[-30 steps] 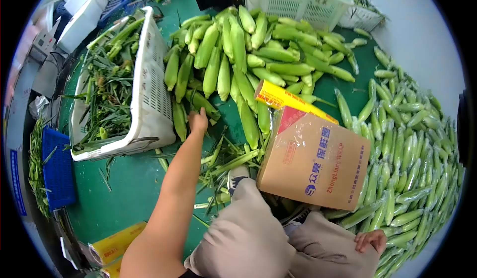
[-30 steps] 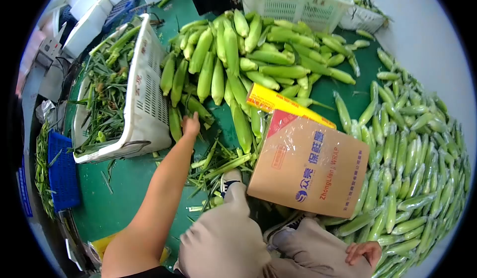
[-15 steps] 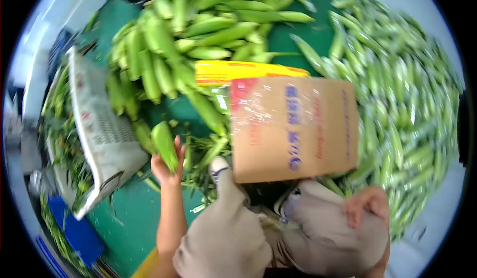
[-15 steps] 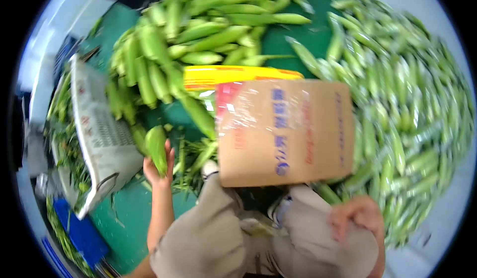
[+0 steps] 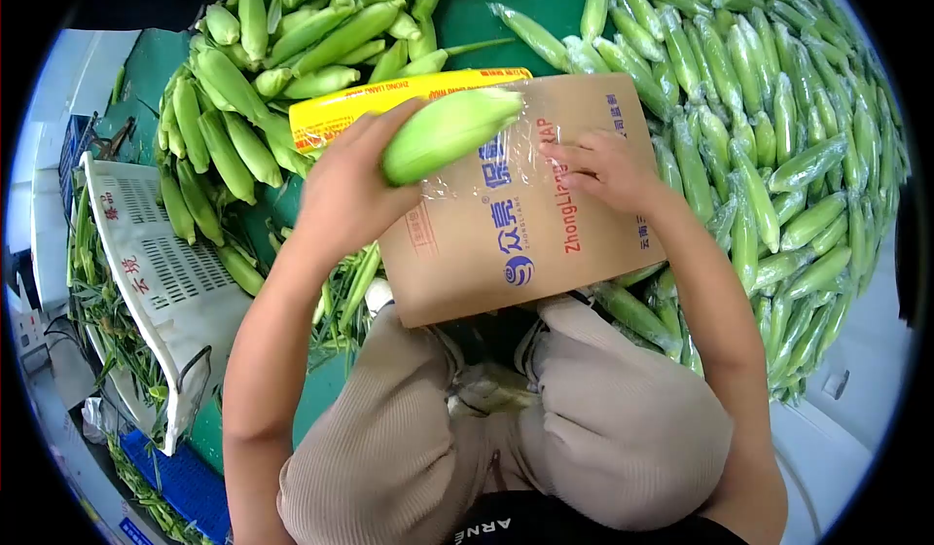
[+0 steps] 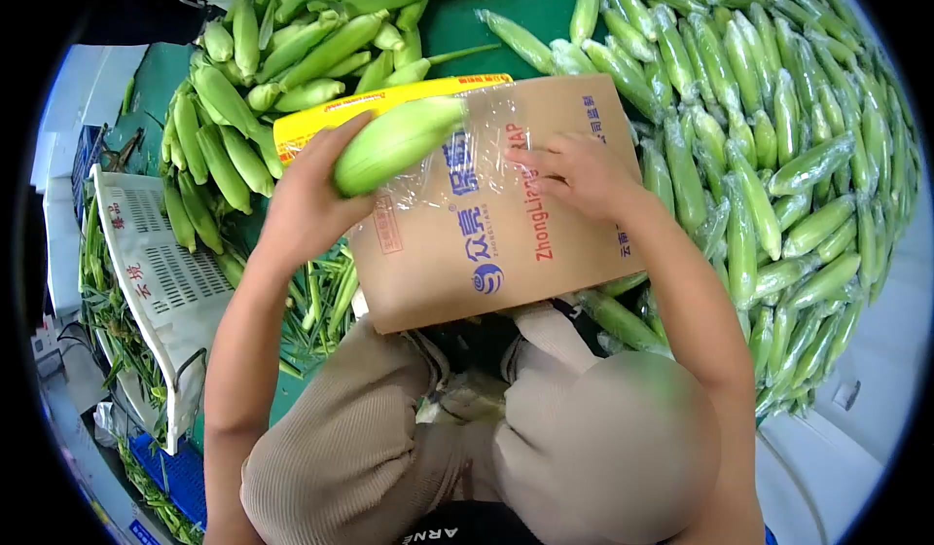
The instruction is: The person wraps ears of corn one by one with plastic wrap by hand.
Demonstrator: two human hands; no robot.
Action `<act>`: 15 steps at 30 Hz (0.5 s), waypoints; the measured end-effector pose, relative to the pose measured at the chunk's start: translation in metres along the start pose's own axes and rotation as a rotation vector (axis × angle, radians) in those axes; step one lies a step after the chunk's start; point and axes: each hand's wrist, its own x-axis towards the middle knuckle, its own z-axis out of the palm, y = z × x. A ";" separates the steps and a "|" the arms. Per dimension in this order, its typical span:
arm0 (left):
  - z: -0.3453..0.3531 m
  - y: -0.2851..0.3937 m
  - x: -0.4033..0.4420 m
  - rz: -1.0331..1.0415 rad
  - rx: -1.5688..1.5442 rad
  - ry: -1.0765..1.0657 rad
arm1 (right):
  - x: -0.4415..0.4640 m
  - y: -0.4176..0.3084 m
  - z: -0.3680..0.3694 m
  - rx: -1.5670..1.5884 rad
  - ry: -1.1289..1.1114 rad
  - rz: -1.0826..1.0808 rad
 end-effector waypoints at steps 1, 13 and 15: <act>0.023 -0.005 0.015 -0.003 0.106 -0.020 | 0.007 0.008 0.000 -0.063 0.015 -0.062; 0.071 -0.007 0.026 0.073 0.229 -0.115 | 0.007 -0.046 0.002 0.490 0.766 -0.014; 0.071 -0.009 0.031 0.128 0.279 -0.112 | 0.037 -0.069 -0.022 0.500 0.736 -0.032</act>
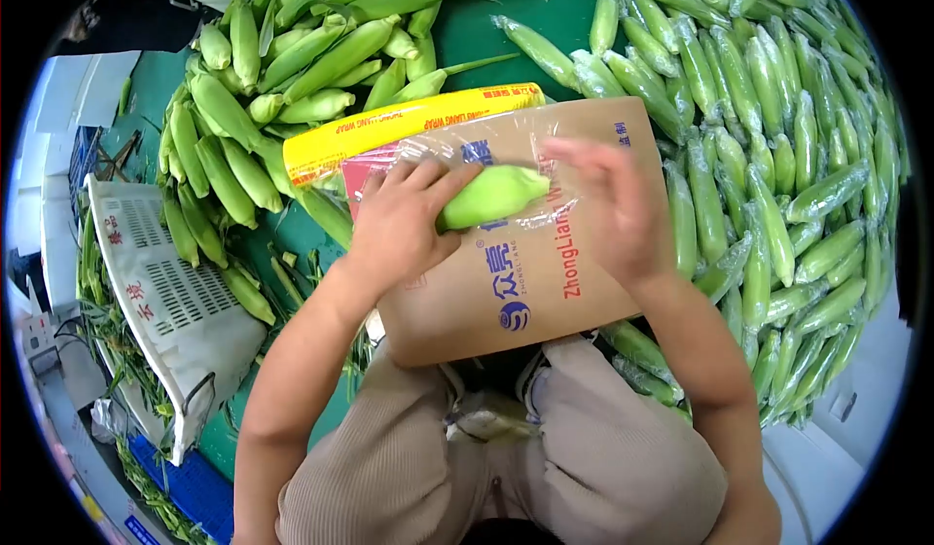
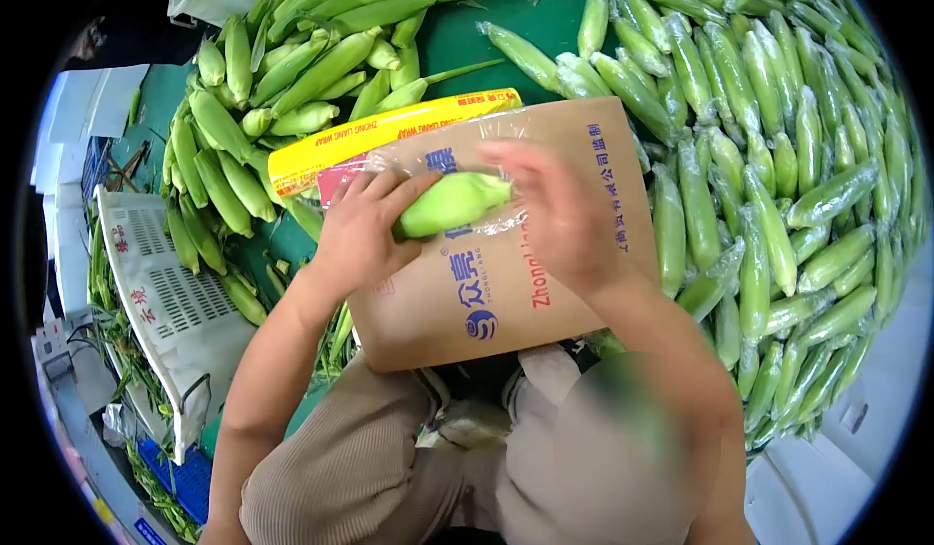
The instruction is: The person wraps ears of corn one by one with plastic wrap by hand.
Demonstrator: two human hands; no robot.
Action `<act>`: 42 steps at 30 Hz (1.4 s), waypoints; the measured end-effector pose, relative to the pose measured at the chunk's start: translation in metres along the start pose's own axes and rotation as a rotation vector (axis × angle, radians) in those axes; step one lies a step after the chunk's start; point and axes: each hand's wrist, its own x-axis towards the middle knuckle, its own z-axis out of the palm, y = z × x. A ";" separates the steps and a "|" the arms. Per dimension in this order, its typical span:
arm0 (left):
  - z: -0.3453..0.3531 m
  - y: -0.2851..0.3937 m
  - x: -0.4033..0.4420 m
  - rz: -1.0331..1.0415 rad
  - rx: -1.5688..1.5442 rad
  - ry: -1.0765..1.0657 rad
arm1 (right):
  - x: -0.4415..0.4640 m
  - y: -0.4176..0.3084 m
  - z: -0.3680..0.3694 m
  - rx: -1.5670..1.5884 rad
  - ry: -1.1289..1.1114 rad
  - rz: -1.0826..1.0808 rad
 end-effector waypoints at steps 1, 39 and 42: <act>-0.002 -0.001 0.002 -0.015 -0.023 -0.034 | 0.008 -0.005 0.003 -0.010 -0.050 0.004; 0.018 -0.070 -0.117 -0.199 -0.184 0.310 | 0.036 0.027 0.055 -0.743 -0.585 -0.076; 0.027 -0.063 -0.140 -0.536 -0.700 0.058 | 0.029 0.020 0.049 -0.764 -0.612 -0.008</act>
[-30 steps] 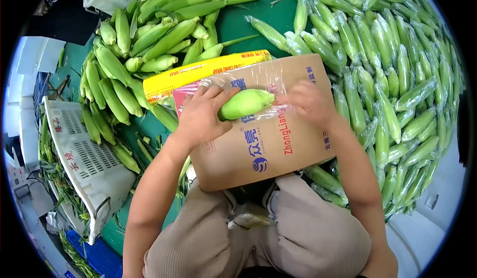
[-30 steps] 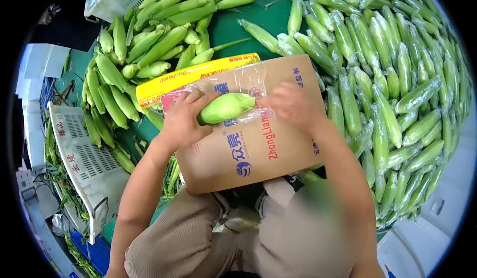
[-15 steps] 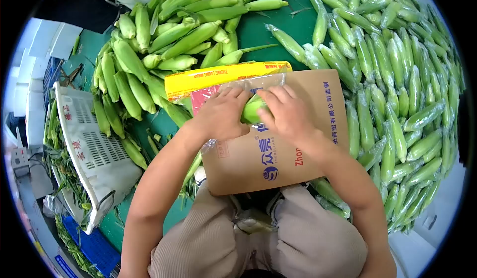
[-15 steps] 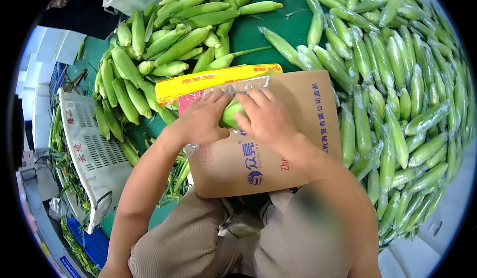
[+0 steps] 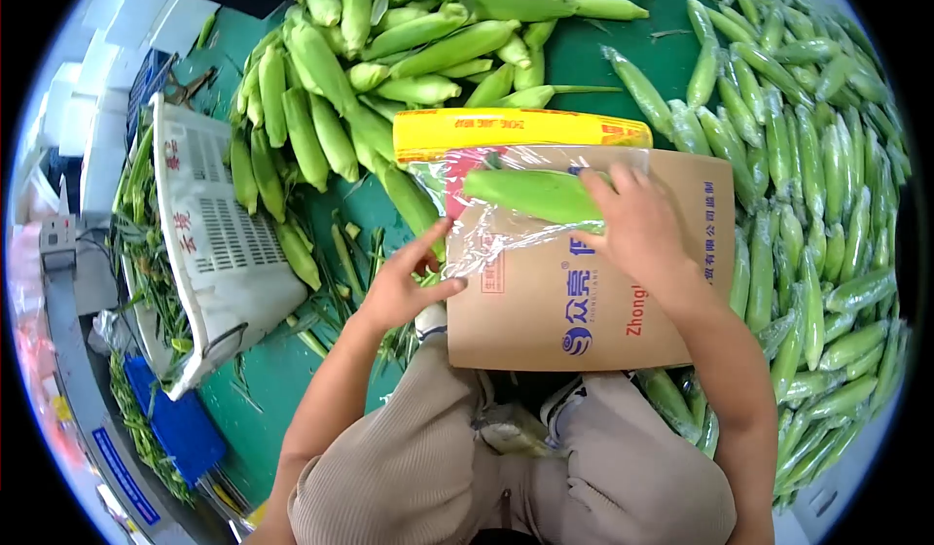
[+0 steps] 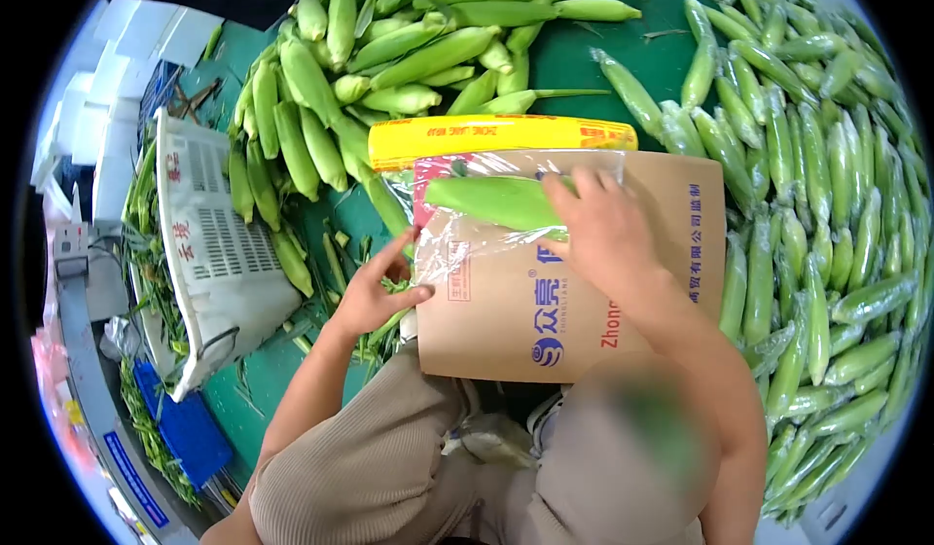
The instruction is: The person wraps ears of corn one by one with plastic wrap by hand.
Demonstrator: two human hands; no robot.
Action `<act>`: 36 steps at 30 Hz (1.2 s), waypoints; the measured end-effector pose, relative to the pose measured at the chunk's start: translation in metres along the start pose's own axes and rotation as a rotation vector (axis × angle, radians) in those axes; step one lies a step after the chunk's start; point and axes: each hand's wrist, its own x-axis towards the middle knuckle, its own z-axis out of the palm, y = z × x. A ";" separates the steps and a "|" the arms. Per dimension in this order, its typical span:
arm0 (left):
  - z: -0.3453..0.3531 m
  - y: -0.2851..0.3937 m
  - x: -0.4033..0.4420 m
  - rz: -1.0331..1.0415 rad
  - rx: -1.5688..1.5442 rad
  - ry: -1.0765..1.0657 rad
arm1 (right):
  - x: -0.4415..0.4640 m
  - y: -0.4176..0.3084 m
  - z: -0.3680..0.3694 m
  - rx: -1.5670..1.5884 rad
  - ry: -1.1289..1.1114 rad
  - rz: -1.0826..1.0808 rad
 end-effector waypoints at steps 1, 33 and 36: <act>0.004 0.003 0.002 0.074 0.037 0.029 | -0.003 0.000 -0.001 -0.001 0.009 -0.006; 0.057 0.117 0.068 0.678 0.846 0.393 | 0.049 0.024 -0.018 0.439 -0.144 -0.041; 0.052 0.103 0.080 0.790 0.952 0.481 | 0.044 0.019 -0.032 0.730 -0.654 0.070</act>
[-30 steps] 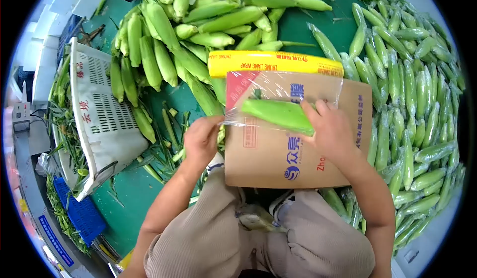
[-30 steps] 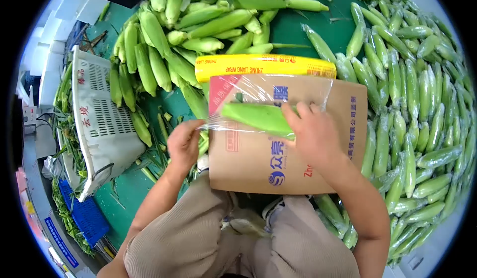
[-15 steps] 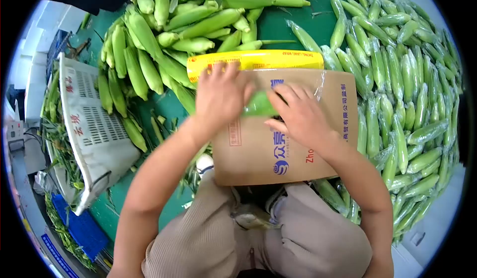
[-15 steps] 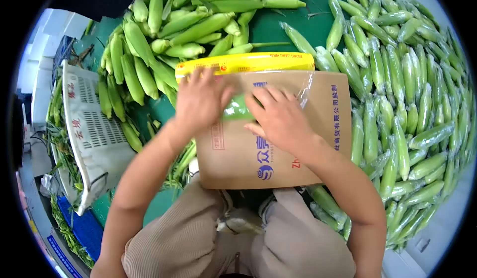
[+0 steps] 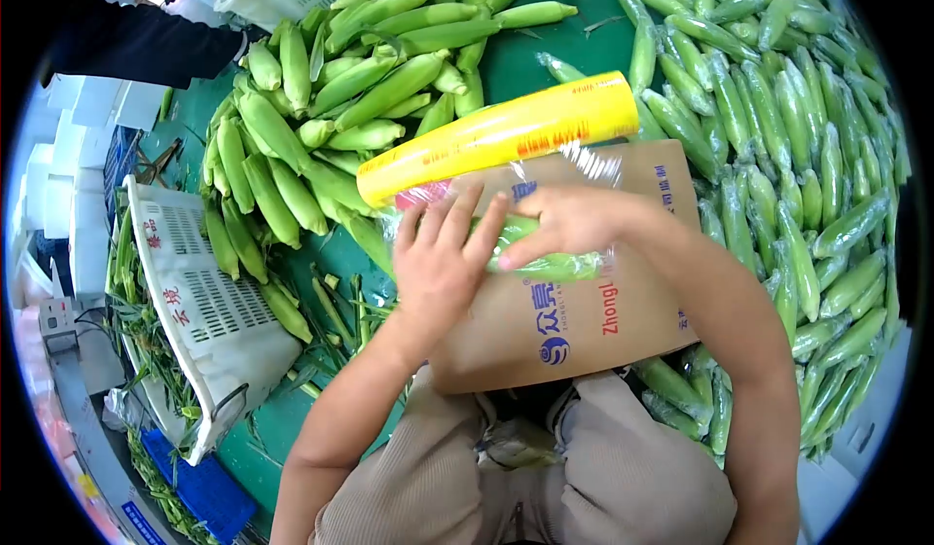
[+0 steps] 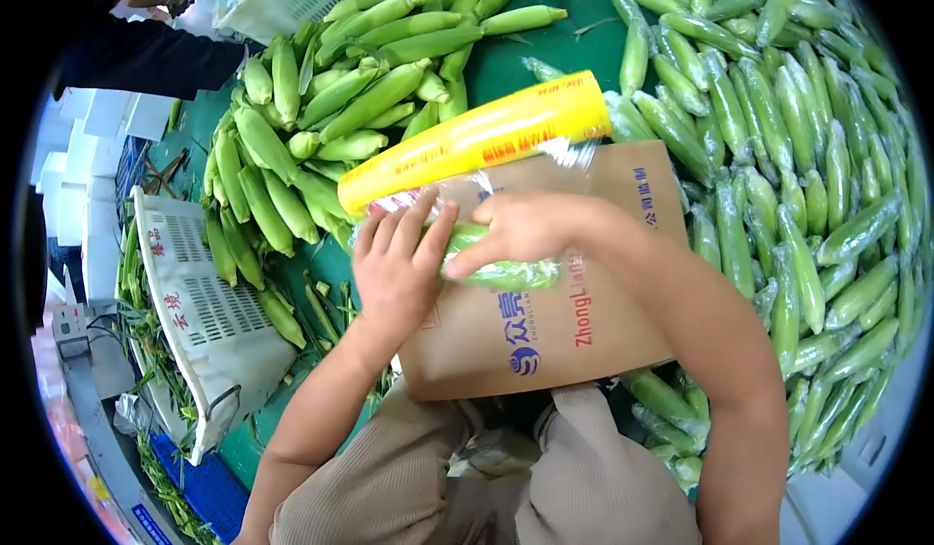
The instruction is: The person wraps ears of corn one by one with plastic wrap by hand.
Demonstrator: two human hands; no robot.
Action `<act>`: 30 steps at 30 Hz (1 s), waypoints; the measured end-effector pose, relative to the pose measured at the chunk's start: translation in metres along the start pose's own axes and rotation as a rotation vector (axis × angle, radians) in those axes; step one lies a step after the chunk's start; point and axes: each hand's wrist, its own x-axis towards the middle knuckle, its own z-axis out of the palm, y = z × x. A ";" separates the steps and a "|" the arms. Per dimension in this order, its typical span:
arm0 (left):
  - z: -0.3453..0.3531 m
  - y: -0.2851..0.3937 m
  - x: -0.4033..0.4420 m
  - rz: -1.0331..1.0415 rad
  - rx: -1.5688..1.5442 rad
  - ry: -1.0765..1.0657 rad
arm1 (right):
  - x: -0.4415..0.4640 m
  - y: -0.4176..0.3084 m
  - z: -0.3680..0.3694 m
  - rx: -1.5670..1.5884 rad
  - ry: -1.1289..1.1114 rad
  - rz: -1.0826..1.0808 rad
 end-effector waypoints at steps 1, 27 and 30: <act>-0.006 -0.001 0.005 0.011 -0.047 -0.052 | -0.009 -0.014 -0.007 -0.021 -0.038 0.022; -0.033 0.055 -0.132 -0.332 -1.851 -2.017 | 0.019 0.030 0.072 -0.542 0.107 -0.382; -0.040 0.049 -0.121 -0.107 -1.496 -1.742 | -0.083 -0.001 0.116 0.075 -0.321 -0.209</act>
